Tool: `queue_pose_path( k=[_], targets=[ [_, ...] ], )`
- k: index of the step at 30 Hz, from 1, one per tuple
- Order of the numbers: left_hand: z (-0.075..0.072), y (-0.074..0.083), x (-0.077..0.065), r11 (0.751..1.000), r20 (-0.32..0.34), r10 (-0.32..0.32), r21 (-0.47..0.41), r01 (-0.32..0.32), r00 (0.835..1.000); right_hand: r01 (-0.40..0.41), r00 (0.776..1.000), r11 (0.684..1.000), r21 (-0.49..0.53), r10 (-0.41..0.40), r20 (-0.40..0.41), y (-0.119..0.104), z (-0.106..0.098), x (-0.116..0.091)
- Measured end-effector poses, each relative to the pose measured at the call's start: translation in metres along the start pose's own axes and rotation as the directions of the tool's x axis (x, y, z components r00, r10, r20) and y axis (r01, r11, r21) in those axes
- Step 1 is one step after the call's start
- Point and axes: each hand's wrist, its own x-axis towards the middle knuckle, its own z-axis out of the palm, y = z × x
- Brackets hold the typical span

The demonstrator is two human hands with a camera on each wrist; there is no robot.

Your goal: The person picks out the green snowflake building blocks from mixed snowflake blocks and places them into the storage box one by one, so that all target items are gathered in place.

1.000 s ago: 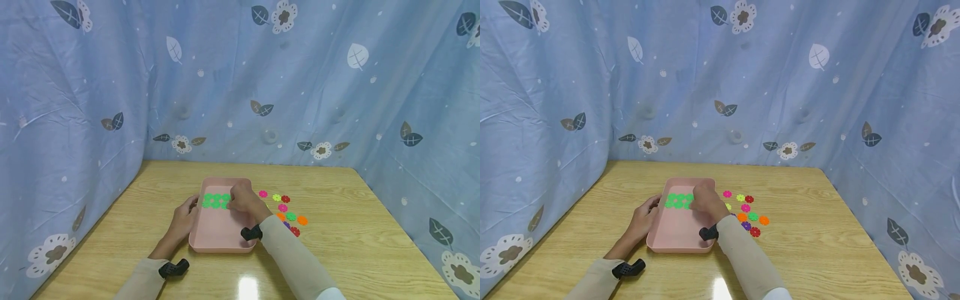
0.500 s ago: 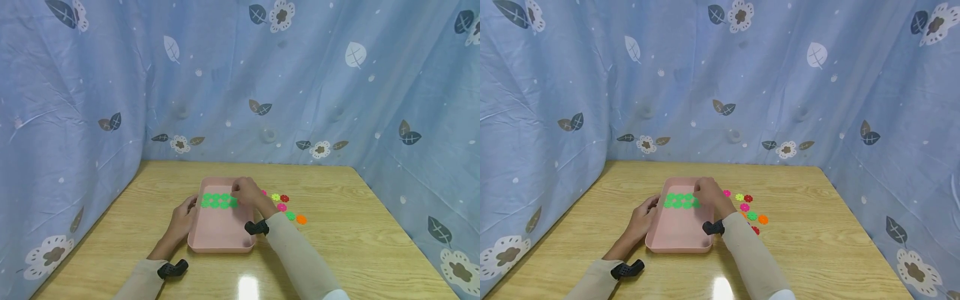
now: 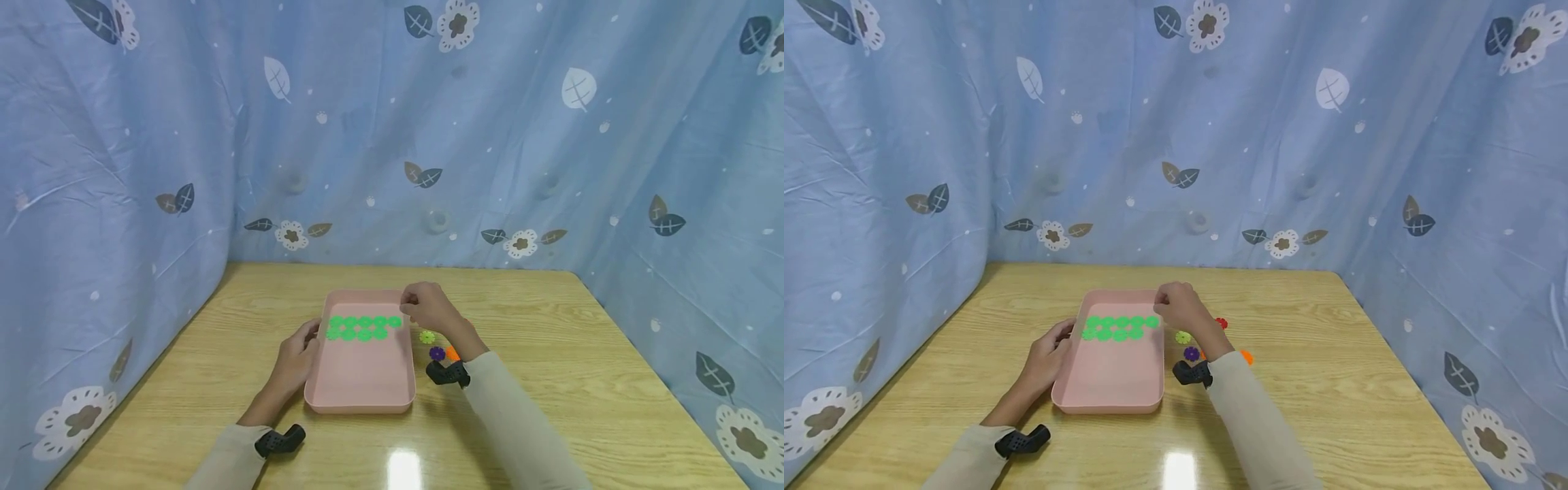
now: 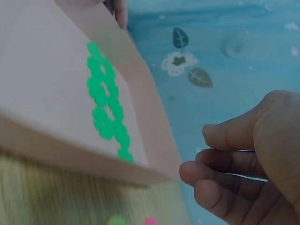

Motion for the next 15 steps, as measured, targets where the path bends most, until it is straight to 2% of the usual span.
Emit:
queue_pose_path(
  k=[3, 8, 15],
  targets=[
    [-0.001, 0.001, 0.0, 1.0, 0.006, 0.005, 0.0, -0.005, 1.0, -0.02, 0.999, 1.0, 0.001, 0.02, -0.026, 0.01, -0.005, -0.011],
    [-0.002, 0.001, 0.0, 1.0, 0.006, 0.0, -0.001, 0.0, 1.0, -0.05, 0.997, 0.997, -0.06, 0.047, -0.059, 0.026, -0.011, -0.025],
    [0.0, 0.002, 0.001, 1.0, 0.004, 0.009, 0.001, -0.009, 1.0, -0.101, 0.995, 0.989, -0.112, 0.098, -0.036, 0.047, -0.02, -0.042]
  ],
)
